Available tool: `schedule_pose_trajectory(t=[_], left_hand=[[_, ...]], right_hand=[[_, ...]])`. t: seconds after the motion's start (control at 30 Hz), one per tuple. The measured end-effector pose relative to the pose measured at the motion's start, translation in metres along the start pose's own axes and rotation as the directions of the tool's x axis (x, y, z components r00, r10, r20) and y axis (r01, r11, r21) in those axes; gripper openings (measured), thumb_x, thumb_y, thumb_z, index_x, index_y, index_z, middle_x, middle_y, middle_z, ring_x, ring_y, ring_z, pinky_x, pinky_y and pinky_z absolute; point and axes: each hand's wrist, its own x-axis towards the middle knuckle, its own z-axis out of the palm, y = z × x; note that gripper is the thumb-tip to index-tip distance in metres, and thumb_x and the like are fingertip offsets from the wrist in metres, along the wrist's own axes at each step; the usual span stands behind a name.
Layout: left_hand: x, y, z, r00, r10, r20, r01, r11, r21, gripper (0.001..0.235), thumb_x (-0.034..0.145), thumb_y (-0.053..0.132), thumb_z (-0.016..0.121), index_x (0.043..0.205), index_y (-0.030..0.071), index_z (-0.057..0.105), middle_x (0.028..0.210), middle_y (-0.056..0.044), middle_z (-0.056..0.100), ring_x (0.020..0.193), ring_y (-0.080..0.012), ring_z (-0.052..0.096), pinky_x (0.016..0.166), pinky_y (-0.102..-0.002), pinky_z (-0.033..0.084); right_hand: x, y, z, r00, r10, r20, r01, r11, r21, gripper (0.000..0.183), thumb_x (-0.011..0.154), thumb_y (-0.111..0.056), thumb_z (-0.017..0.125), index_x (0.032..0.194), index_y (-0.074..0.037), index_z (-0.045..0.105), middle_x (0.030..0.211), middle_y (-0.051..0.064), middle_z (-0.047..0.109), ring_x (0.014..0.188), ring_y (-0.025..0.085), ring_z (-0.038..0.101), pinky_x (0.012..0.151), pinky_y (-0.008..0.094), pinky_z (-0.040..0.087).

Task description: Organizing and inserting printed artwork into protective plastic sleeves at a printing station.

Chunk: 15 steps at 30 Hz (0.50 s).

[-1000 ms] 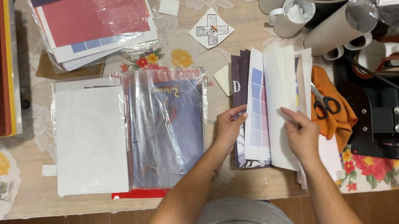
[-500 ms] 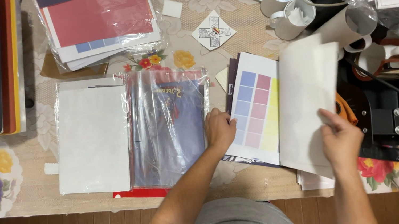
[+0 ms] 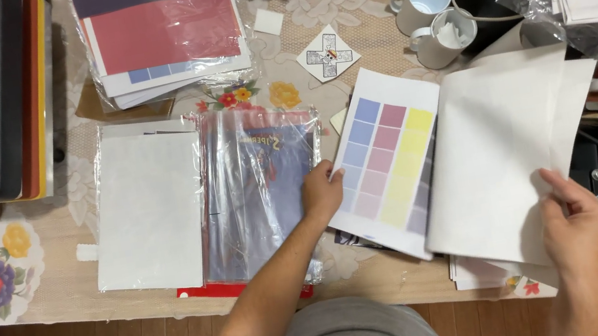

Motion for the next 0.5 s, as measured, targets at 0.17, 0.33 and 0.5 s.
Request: schedule_pose_trajectory(t=[0.17,0.33,0.5], left_hand=[[0.016,-0.028,-0.007,0.995,0.027,-0.095,-0.028,1.000,-0.013,0.014,0.092,0.026,0.064,0.094,0.012,0.065,0.090,-0.009,0.074,0.080,-0.0294,0.067,0.069,-0.043,0.047],[0.008,-0.023,-0.041,0.971,0.219,-0.093,-0.226,0.970,-0.084,0.011,0.096,0.020,0.056,0.102,0.012,0.061,0.081,-0.010,0.070,0.075,-0.0292,0.066,0.067,-0.041,0.046],[0.031,-0.066,-0.041,0.997,0.030,0.067,-0.005,0.943,-0.333,0.018,0.099,0.027,0.057,0.087,0.014,0.059,0.074,0.002,0.056,0.070,-0.0116,0.051,0.066,-0.030,0.039]], right_hand=[[-0.001,0.015,-0.012,0.975,-0.217,-0.044,0.217,0.976,-0.009,0.039,0.096,0.013,0.054,0.130,0.002,0.070,0.128,0.021,0.067,0.120,0.023,0.064,0.108,0.029,0.048],[-0.012,0.009,0.001,0.876,-0.480,-0.053,0.462,0.865,-0.196,0.041,0.097,0.016,0.056,0.131,0.007,0.076,0.133,0.026,0.072,0.122,0.028,0.068,0.104,0.035,0.052],[-0.012,-0.020,0.026,0.804,-0.594,-0.018,0.539,0.741,-0.400,0.050,0.084,0.019,0.058,0.127,0.007,0.079,0.125,0.022,0.076,0.116,0.030,0.073,0.108,0.036,0.057]])
